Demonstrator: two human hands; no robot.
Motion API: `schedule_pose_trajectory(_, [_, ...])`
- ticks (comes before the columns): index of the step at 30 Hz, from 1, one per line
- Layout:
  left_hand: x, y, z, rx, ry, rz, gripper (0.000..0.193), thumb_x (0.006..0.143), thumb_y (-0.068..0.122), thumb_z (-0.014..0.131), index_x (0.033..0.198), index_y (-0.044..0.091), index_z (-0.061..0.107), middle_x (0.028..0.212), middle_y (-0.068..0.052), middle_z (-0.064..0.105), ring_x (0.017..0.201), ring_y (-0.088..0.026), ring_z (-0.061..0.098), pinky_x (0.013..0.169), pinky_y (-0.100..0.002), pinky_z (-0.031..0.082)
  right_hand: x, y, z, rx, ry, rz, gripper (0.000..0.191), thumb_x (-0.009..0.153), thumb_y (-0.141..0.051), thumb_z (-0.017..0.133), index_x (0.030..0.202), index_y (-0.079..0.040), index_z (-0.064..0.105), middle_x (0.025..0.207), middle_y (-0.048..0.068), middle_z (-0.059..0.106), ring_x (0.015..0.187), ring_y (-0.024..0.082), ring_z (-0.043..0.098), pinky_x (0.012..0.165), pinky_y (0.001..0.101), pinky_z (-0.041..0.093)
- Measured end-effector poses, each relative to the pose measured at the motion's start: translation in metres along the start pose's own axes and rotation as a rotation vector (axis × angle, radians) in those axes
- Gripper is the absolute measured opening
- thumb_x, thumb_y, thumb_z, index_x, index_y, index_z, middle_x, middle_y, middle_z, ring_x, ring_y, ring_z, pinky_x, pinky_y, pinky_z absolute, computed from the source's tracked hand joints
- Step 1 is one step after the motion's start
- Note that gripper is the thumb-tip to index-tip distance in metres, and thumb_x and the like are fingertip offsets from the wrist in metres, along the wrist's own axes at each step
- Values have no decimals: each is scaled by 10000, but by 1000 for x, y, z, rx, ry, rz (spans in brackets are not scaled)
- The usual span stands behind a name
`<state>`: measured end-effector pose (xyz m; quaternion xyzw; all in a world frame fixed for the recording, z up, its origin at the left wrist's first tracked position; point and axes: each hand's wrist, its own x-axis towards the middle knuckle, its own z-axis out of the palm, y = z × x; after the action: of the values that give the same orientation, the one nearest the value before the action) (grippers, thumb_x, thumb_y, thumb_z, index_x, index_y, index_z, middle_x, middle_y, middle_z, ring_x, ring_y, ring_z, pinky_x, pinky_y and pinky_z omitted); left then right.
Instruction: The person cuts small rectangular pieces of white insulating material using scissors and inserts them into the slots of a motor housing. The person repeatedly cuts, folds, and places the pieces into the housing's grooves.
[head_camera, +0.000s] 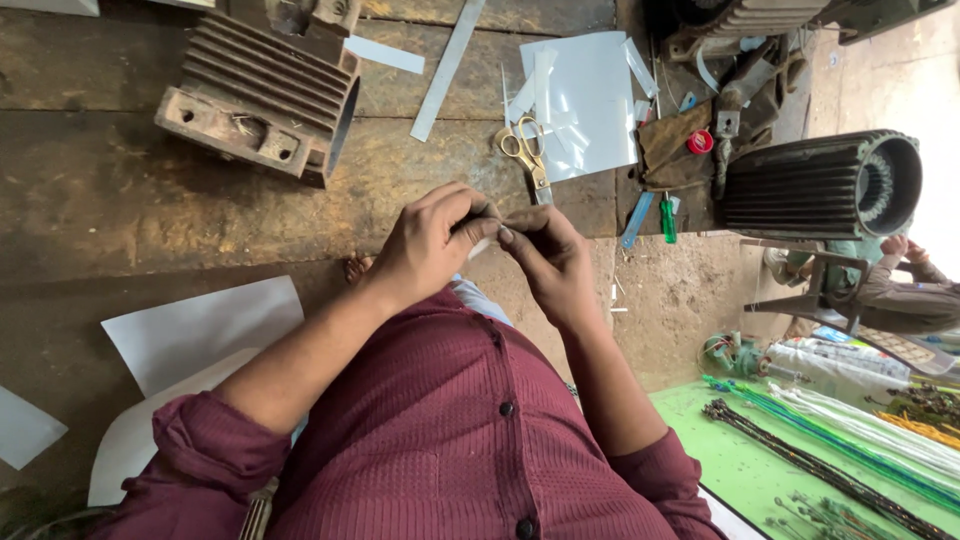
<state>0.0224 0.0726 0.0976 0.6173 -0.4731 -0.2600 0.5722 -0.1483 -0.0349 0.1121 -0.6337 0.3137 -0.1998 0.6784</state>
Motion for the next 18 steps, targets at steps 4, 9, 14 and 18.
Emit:
schedule_pose_trajectory(4, [18,-36,16,87,1,82,176,935,114,754,996,-35,681,979,-141,682,889,-272,685,776,-383,568,25,22,-14,-246,65,-97,172,984,-63,747,1091,20,641,1060,81,698,976,157,671,867,278,556])
schedule_pose_trajectory(9, [49,-102,48,838,-93,307,54,910,101,679,892,52,666,1030,-112,665,1003,-276,631,852,-393,546,81,48,-28,-1144,249,-433,442,874,-226,791,1199,9,607,1095,235,656,996,455,626,852,496,506])
schedule_pose_trajectory(14, [17,-129,72,992,-164,286,114,904,123,601,949,71,692,1139,-93,640,1123,-279,571,926,-398,503,98,56,-32,-1147,173,-157,381,844,-206,723,1124,-4,562,1087,230,653,1027,465,622,872,511,501])
schedule_pose_trajectory(18, [-12,-131,75,992,-46,240,292,921,165,565,1156,63,706,1245,-107,615,1214,-305,527,997,-444,454,94,66,-23,-1029,75,-92,221,963,-196,619,1145,-69,619,1110,208,675,1066,456,631,907,505,504])
